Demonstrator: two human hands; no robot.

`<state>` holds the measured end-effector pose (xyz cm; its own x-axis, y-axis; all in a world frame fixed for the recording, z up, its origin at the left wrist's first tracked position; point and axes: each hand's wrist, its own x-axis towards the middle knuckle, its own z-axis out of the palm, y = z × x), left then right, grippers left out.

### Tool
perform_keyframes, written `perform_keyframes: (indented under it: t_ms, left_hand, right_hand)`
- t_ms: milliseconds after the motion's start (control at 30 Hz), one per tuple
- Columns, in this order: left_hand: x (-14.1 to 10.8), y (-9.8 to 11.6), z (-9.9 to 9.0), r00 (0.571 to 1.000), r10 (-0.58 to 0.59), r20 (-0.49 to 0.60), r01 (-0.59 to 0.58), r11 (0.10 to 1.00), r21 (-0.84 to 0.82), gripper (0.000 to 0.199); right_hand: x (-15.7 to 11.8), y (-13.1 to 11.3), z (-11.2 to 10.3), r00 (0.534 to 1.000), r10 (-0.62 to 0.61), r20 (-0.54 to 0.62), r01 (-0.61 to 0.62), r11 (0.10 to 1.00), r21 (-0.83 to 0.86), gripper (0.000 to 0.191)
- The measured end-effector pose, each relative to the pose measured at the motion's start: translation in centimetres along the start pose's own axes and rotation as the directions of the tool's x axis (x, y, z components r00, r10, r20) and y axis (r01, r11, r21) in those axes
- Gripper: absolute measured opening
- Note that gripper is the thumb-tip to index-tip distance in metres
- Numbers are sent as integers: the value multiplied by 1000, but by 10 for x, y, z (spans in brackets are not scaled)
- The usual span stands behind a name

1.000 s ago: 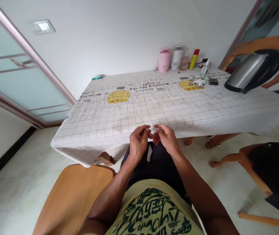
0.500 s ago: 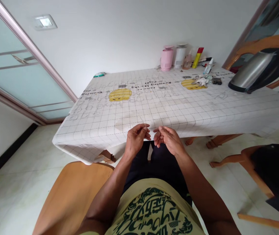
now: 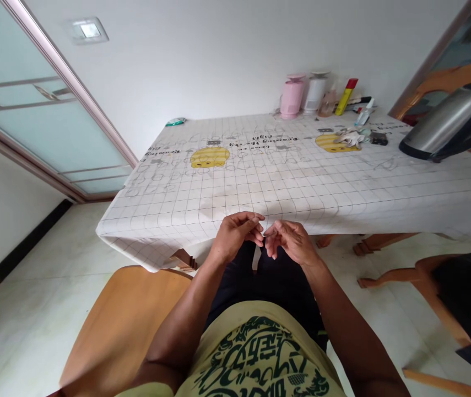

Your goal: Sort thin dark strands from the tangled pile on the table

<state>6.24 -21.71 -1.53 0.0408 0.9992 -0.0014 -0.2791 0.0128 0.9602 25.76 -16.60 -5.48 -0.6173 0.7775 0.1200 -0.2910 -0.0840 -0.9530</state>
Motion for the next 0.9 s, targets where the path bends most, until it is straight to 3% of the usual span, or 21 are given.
perform_keyframes:
  t_ms: [100, 167, 367, 500, 700, 900]
  left_hand:
    - [-4, 6, 0, 993, -84, 78, 81, 996, 37, 33]
    - [-5, 6, 1, 993, -86, 76, 81, 994, 71, 29]
    - [-2, -10, 1, 999, 45, -12, -41, 972, 230, 27]
    - [-2, -23, -1, 988, 95, -119, -38, 910, 414, 31]
    - [1, -35, 4, 971, 153, -182, -66, 908, 414, 31]
    - [4, -32, 12, 952, 197, -235, -78, 898, 433, 36]
  right_hand:
    - [-3, -6, -9, 986, 72, 149, -65, 997, -52, 53]
    - [-3, -11, -12, 981, 108, 161, -95, 992, -88, 53]
    - [0, -13, -1, 995, 74, -68, -83, 988, -132, 50]
    - [3, -4, 9, 982, 40, -185, -73, 981, -177, 59]
    - [7, 6, 13, 948, -109, -299, -42, 888, -457, 52]
    - [6, -11, 19, 954, -47, -298, -154, 773, -616, 49]
